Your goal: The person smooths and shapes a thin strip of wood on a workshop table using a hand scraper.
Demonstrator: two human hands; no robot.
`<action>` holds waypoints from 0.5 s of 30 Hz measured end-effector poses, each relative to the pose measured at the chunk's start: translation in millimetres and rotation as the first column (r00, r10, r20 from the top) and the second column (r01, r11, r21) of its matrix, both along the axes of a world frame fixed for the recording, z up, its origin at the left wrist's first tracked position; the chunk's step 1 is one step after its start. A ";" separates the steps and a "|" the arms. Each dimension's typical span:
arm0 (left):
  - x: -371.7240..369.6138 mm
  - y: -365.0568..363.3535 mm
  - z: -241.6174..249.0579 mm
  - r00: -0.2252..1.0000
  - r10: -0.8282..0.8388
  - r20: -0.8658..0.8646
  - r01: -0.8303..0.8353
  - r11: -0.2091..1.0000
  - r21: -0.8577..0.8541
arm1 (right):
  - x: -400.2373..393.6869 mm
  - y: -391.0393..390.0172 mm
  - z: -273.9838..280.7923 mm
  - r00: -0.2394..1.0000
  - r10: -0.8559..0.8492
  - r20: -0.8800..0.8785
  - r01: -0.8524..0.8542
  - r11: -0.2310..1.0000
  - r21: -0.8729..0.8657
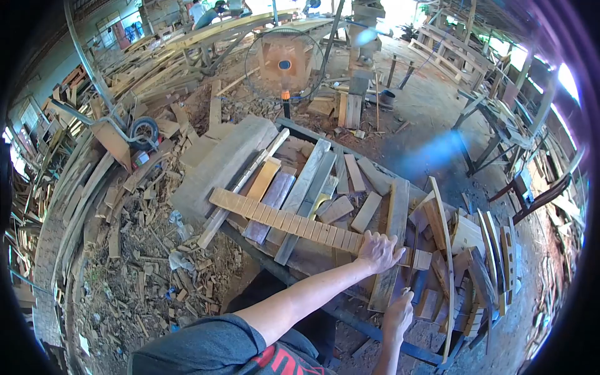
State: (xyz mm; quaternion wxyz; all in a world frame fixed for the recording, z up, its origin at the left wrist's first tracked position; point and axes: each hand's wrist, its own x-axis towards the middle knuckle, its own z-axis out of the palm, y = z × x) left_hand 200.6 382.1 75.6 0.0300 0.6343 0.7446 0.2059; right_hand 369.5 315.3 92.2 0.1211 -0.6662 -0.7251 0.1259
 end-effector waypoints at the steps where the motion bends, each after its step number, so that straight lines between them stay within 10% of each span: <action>1: 1.1 1.0 -1.3 1.000 0.010 -0.016 -0.010 1.000 0.017 | -2.1 -0.2 5.9 1.000 -0.001 -0.020 0.001 1.000 0.005; 15: 1.1 0.5 1.3 1.000 -0.002 0.025 0.002 1.000 0.022 | -7.7 22.8 1.6 0.998 0.033 -0.058 -0.032 0.999 0.021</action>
